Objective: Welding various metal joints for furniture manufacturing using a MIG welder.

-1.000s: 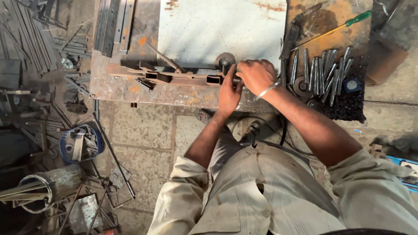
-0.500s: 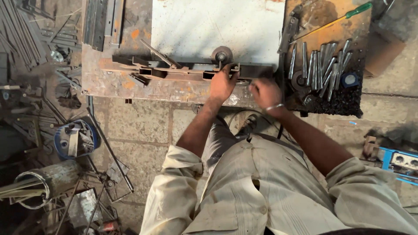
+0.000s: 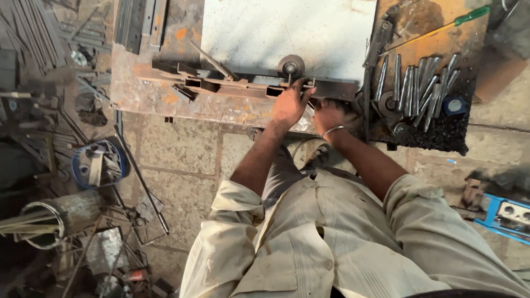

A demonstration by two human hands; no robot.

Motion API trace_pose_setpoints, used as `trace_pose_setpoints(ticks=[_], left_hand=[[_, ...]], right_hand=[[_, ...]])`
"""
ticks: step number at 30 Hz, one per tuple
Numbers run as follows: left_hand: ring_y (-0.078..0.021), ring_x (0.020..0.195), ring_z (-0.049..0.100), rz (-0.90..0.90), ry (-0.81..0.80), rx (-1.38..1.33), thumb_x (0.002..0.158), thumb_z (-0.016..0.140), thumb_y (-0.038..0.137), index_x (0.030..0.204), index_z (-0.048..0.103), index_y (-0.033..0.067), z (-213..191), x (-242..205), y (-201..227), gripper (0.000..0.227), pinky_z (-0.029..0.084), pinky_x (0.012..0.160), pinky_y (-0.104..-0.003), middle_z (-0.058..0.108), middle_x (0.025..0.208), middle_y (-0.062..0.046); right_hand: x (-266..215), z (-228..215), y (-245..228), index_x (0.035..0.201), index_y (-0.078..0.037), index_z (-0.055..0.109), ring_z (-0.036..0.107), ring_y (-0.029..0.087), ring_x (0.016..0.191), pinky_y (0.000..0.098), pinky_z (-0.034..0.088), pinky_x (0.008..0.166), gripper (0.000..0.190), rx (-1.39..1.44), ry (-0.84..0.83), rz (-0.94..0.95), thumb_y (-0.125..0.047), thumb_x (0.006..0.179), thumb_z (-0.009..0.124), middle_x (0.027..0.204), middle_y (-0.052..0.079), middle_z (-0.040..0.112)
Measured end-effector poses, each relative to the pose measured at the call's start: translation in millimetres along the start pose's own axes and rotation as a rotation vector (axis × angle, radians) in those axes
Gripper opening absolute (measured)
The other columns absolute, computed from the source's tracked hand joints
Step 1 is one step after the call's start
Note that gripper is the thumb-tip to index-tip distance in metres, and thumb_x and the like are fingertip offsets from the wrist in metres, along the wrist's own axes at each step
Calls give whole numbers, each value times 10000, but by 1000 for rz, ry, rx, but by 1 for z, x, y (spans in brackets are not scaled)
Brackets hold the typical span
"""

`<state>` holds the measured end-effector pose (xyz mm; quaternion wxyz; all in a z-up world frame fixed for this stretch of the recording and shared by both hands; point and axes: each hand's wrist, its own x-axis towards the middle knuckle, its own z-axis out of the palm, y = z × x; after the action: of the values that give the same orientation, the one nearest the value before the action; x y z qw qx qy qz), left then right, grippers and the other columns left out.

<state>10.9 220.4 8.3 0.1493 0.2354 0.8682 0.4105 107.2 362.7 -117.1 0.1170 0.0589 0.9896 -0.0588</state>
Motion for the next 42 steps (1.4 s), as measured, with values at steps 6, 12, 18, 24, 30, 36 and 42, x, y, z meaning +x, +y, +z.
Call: trace_pose_setpoints(ticks=[6, 12, 18, 24, 30, 36, 42], left_hand=[[-389, 1045, 713, 2, 34, -6, 995, 618, 439, 1330, 608, 74, 7, -3, -4, 495, 561, 877, -474, 735, 1155, -201], [-395, 1005, 709, -26, 21, 56, 978, 631, 324, 1340, 577, 87, 14, -2, -7, 435, 568, 845, -483, 721, 1150, -199], [-387, 1029, 706, 10, 62, 0, 945, 652, 216, 1321, 594, 109, 14, -4, -8, 395, 571, 853, -479, 729, 1171, -180], [-385, 1047, 696, 14, 70, -21, 927, 665, 231, 1316, 594, 110, 14, -6, -9, 414, 561, 856, -488, 732, 1172, -175], [-405, 1063, 689, -61, -49, 39, 945, 669, 300, 1458, 445, 102, 5, -5, -3, 593, 548, 883, -502, 719, 1166, -213], [-429, 1069, 676, 34, -31, 29, 936, 682, 359, 1548, 300, 93, 16, 0, -18, 769, 540, 894, -509, 681, 1229, -261], [-418, 976, 707, -46, -37, 14, 955, 679, 405, 1486, 476, 141, -1, -6, 1, 627, 551, 830, -512, 733, 1076, -231]], right_hand=[[-46, -42, 10, 1218, -67, 692, 707, 354, 882, 532, 522, 798, 415, 315, -58, 45, -388, 958, 655, 1013, 180, 739], [-83, -124, 25, 1254, -114, 691, 687, 272, 599, 432, 545, 592, 436, 536, 8, 261, -376, 905, 691, 753, 140, 729], [-77, -236, -2, 1186, -56, 711, 700, 230, 608, 380, 534, 551, 310, 567, 421, -21, -250, 947, 752, 802, 136, 732], [-32, -223, -12, 1148, -33, 704, 728, 346, 772, 432, 576, 673, 312, 431, 468, -123, -264, 948, 765, 891, 176, 745], [-17, -225, -26, 1325, -31, 602, 714, 368, 732, 453, 559, 650, 487, 463, 331, -133, -285, 947, 775, 918, 207, 724], [-27, -189, -5, 1514, -96, 485, 707, 303, 714, 397, 578, 582, 619, 453, 422, -137, -250, 980, 756, 960, 185, 732], [-45, -196, -20, 1632, -243, 357, 730, 337, 880, 449, 585, 758, 717, 396, 130, -34, -346, 1007, 692, 1118, 116, 763]])
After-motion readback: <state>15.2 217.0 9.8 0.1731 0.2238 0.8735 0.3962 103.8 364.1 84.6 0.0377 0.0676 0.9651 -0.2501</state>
